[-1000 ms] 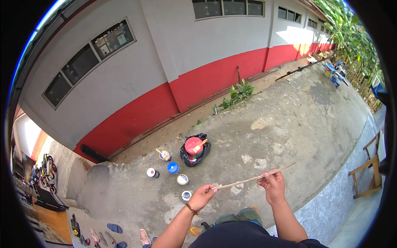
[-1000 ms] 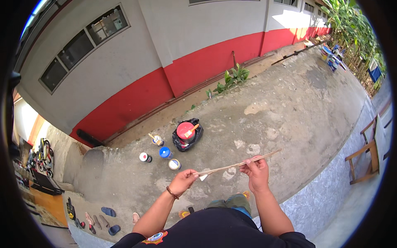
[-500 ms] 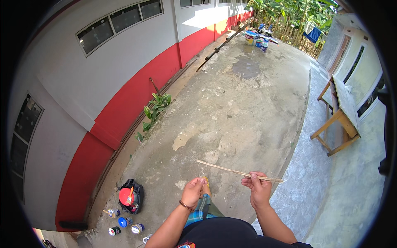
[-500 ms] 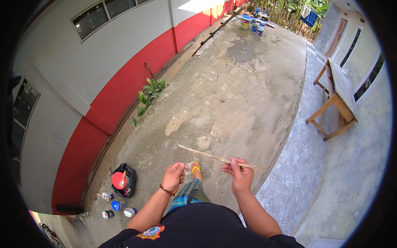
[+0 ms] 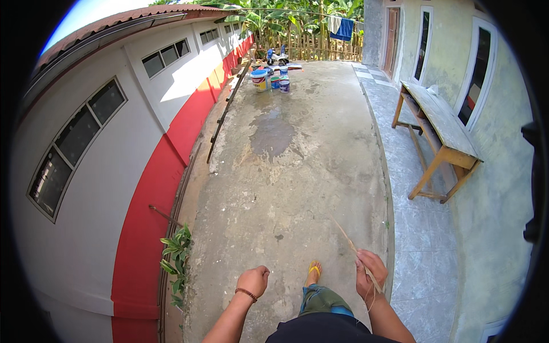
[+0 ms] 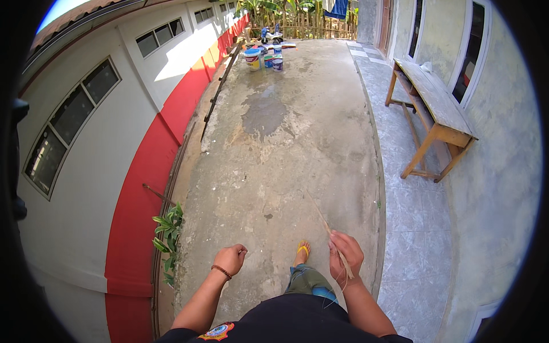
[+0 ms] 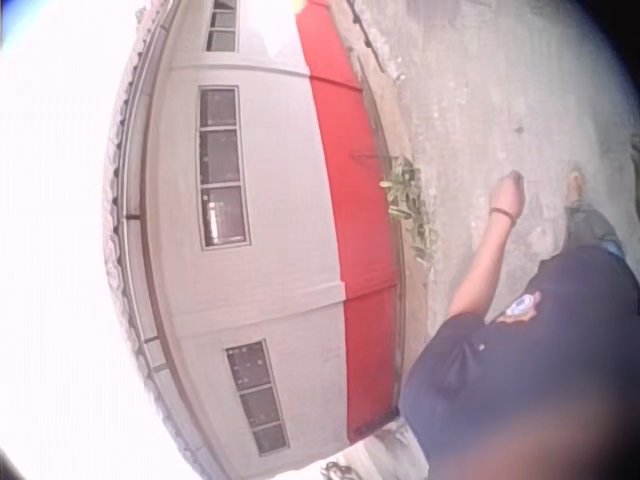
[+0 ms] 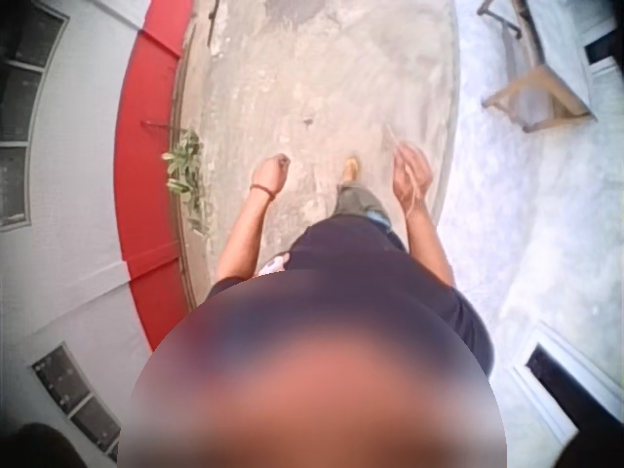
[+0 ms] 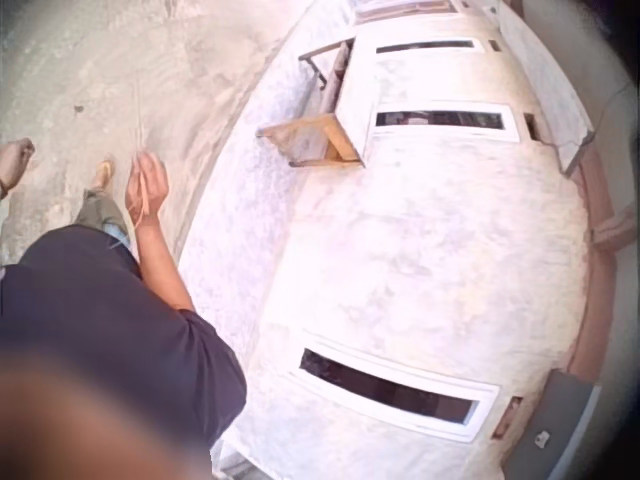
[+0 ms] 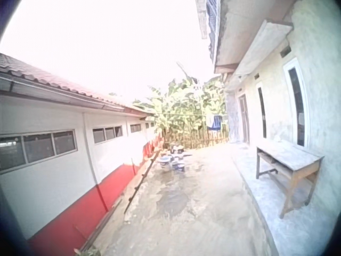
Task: The person stirs green paint in a small bucket using a stick, then rinses hands in a larger blue bucket of water. The person repeats stirring and rinsing while standing in a paved outdoor area with multiple paint buckets and tools nearby.
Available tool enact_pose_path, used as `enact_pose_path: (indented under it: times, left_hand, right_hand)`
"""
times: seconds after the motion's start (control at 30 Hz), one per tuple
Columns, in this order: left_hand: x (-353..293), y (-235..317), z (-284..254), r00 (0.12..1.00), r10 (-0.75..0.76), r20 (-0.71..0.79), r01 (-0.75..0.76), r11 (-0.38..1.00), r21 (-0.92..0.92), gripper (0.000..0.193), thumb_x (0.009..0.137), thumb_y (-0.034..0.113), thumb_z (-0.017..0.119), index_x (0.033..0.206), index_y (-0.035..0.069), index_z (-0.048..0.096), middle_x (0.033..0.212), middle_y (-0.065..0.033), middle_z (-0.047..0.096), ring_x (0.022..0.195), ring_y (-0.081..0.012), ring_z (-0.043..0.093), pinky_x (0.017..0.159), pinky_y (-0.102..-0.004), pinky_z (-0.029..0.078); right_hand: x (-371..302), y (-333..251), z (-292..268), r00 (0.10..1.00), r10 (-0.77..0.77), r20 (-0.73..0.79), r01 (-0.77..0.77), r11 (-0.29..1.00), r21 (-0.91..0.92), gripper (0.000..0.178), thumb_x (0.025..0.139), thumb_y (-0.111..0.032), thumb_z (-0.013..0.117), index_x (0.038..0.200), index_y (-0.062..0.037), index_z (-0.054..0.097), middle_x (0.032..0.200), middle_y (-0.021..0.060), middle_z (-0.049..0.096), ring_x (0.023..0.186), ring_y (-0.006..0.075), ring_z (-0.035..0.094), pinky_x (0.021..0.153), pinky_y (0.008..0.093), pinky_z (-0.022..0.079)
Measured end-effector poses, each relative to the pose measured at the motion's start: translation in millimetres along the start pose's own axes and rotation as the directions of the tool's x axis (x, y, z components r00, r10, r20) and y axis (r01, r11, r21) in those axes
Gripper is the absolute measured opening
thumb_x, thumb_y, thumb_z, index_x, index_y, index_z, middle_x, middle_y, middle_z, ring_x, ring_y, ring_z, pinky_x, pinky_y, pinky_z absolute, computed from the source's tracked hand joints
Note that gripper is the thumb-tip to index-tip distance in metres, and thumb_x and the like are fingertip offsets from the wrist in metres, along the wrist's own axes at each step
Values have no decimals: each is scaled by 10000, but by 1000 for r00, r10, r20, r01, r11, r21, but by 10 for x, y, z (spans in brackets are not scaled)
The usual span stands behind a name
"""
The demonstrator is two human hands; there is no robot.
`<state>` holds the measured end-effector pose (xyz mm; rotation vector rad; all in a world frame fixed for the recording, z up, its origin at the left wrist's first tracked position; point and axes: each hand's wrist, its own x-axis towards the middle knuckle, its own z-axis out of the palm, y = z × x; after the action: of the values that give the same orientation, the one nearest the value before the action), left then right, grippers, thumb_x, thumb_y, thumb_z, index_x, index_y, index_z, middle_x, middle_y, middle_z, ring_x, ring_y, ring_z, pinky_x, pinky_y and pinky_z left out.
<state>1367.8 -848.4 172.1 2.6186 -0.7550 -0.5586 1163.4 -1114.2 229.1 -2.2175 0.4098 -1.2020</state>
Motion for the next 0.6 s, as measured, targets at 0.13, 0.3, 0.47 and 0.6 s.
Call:
enact_pose_path:
  times: [0.13,0.3,0.47,0.6]
  left_hand:
    - [1514,335,-317,994,-65,-91,61,997,-42,291,942,349,594,1051,112,722,936,-182,716,906,-351,689,784,-433,539]
    - [3206,1373,-862,977,137,163,165,-6,-986,369,1047,324,507,1265,43,606,645,74,365,536,-32,285,482,-201,251]
    - [4859,1767,-1309,965,189,180,194,-57,-979,284,1049,306,509,1155,59,602,646,57,401,525,-43,300,479,-205,261]
    - [6395,1829,-1524,962,210,172,195,-92,-977,236,1054,302,495,1035,85,586,642,38,422,505,-55,297,468,-212,259]
  right_hand:
    - [1135,661,775,997,32,67,-46,976,212,155,861,-2,700,1017,-10,700,1020,172,715,934,299,707,825,353,564]
    - [2710,1200,1683,967,-48,249,-61,910,411,187,860,-13,717,1046,-24,700,1049,166,718,960,287,710,822,341,568]
    - [3997,2011,2649,957,-126,263,-17,876,481,210,848,-8,725,1055,-31,701,1078,163,717,959,286,710,809,338,570]
    - [4961,2828,3415,948,-122,293,-17,903,429,217,828,-5,741,1042,-28,708,1078,162,718,950,284,712,802,336,571]
